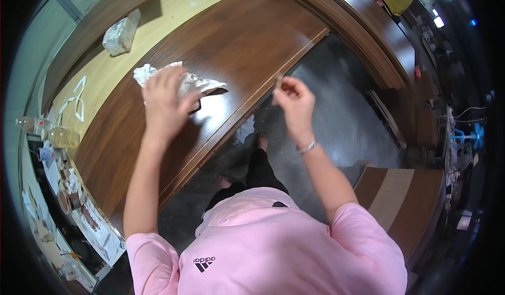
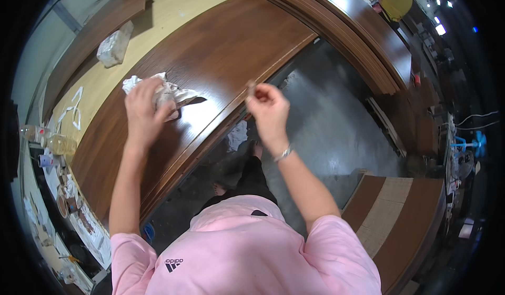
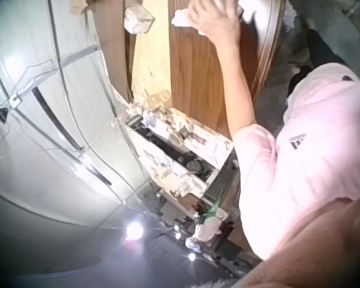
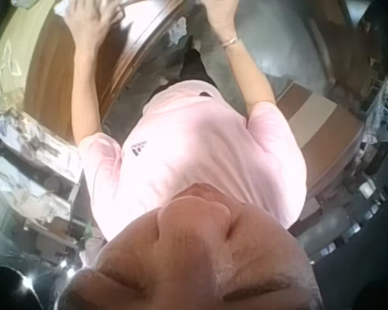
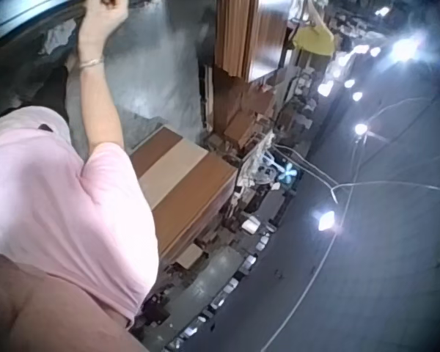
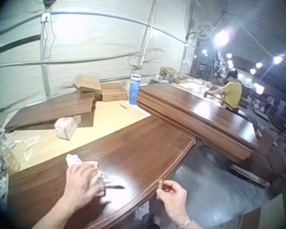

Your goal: The person wipes the surface of a wood panel with a cloth, uses a block to sand the edges and surface, and pours a liquid from a bottle onto the cloth before wiping the wood panel again.

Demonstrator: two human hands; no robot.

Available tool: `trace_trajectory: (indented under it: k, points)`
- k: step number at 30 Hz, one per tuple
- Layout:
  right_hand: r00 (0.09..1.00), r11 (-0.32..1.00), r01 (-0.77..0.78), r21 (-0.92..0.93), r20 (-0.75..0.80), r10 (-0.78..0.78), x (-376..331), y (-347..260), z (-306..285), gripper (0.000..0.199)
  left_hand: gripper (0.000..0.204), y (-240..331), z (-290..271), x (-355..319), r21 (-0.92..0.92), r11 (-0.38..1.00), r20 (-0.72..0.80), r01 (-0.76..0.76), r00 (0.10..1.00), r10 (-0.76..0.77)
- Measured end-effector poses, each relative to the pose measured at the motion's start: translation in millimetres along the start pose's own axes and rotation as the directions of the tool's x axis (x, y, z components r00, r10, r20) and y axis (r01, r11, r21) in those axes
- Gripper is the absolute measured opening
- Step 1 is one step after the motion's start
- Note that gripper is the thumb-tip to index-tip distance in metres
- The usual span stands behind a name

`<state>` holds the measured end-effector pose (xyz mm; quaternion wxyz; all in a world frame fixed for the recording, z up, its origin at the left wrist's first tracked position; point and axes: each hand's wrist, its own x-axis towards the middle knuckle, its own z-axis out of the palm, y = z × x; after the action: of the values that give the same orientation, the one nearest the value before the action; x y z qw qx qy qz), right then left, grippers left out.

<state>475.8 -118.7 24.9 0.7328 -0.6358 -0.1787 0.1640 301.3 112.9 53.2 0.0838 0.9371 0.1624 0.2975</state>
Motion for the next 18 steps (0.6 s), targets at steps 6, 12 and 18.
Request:
trace_trajectory:
  k: [6, 12, 18]
  points:
    - [0.912, 0.73, 0.191, -0.656, -0.156, -0.379, 114.9, 50.5, -82.6, 0.026, 0.047, -67.4, 58.3, -9.0, 0.108, 0.984, 0.092, 0.139, 0.985, -0.149]
    - [0.915, 0.66, 0.227, -0.717, -0.075, -0.396, 123.2, 51.4, -77.2, 0.023, 0.044, -60.5, 56.6, -8.5, 0.115, 0.981, 0.076, 0.154, 0.984, -0.163]
    - [0.897, 0.728, 0.441, -0.525, 0.248, -0.366, 10.7, 45.3, -18.8, 0.022, 0.043, -61.7, 55.8, -7.9, 0.105, 0.986, 0.044, 0.126, 0.99, -0.132]
